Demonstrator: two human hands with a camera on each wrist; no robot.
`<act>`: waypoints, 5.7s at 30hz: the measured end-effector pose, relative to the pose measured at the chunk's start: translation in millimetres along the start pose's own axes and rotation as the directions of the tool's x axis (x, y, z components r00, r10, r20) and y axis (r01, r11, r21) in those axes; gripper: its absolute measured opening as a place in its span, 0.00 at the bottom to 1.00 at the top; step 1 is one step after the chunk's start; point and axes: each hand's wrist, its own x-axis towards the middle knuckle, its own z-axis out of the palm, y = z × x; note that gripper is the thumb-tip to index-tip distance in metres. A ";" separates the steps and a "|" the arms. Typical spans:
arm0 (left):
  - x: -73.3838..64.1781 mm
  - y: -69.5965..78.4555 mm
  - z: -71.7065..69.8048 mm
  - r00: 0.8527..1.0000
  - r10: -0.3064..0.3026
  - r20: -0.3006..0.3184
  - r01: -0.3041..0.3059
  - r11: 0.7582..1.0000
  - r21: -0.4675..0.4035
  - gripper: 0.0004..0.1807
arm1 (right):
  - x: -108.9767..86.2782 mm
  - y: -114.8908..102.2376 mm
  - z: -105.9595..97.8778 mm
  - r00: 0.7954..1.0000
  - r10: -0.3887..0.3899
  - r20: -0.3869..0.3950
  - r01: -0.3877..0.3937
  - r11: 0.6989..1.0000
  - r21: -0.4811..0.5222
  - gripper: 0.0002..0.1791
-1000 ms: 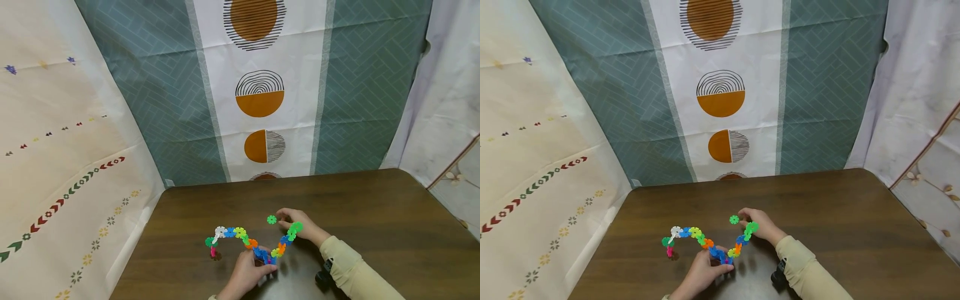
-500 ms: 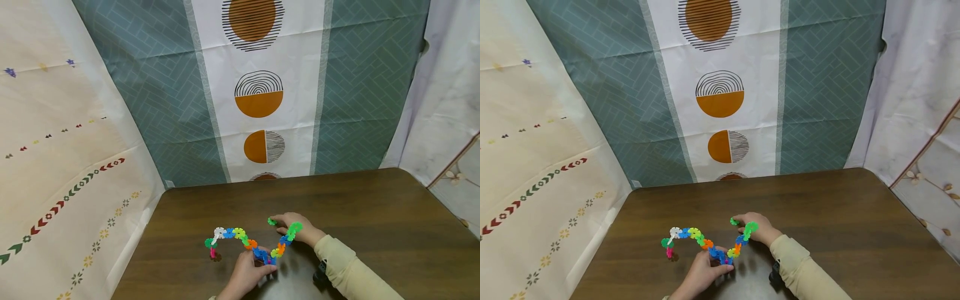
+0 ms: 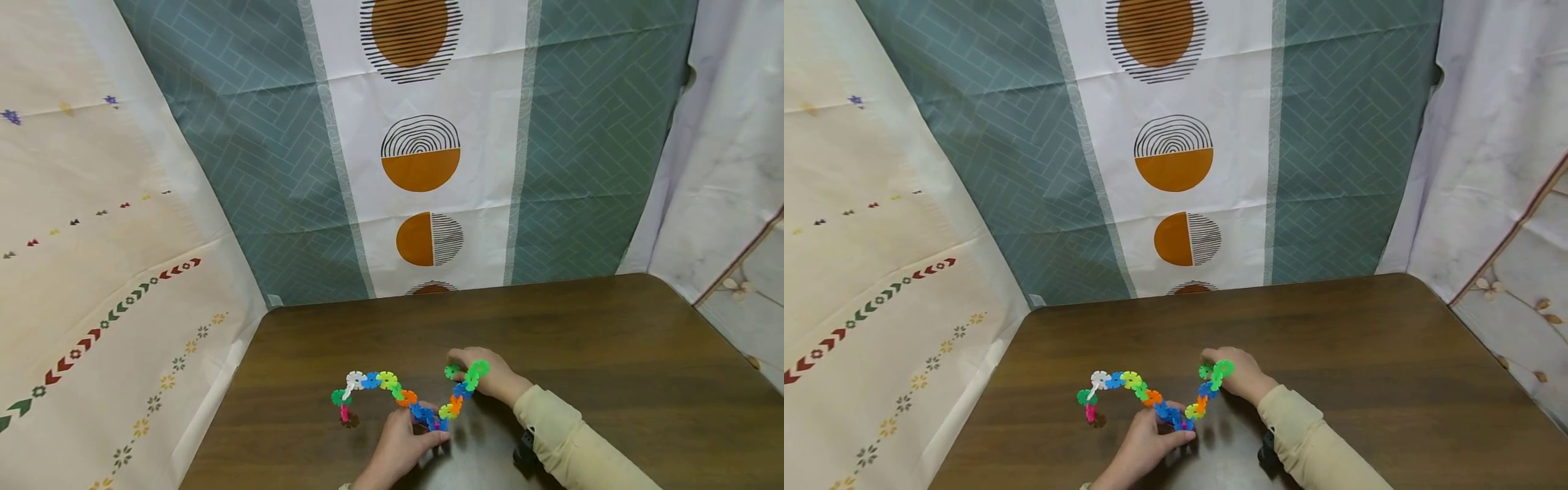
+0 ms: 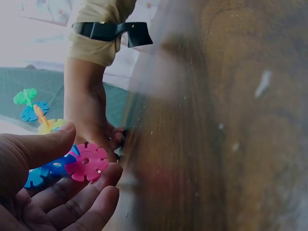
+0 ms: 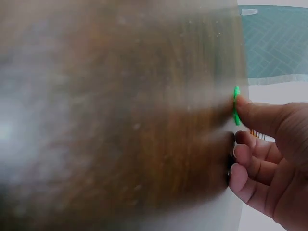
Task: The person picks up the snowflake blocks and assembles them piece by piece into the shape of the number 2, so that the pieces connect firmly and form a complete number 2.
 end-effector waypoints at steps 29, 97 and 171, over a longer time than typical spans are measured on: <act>4.4 -13.5 -9.4 0.991 -0.053 -0.121 0.055 0.998 0.011 0.17 | -52.8 -4.2 -50.8 0.966 0.245 0.082 -0.235 0.701 0.673 0.07; 3.3 -7.6 -12.5 0.994 0.045 -0.099 -0.020 0.970 0.242 0.16 | -63.1 -29.5 -77.3 0.971 0.101 0.218 -0.237 0.251 0.938 0.19; 20.8 -0.6 -9.1 0.952 -0.095 0.292 0.072 0.993 0.089 0.14 | -131.9 8.8 -45.1 0.868 0.324 0.377 -0.491 0.439 0.753 0.21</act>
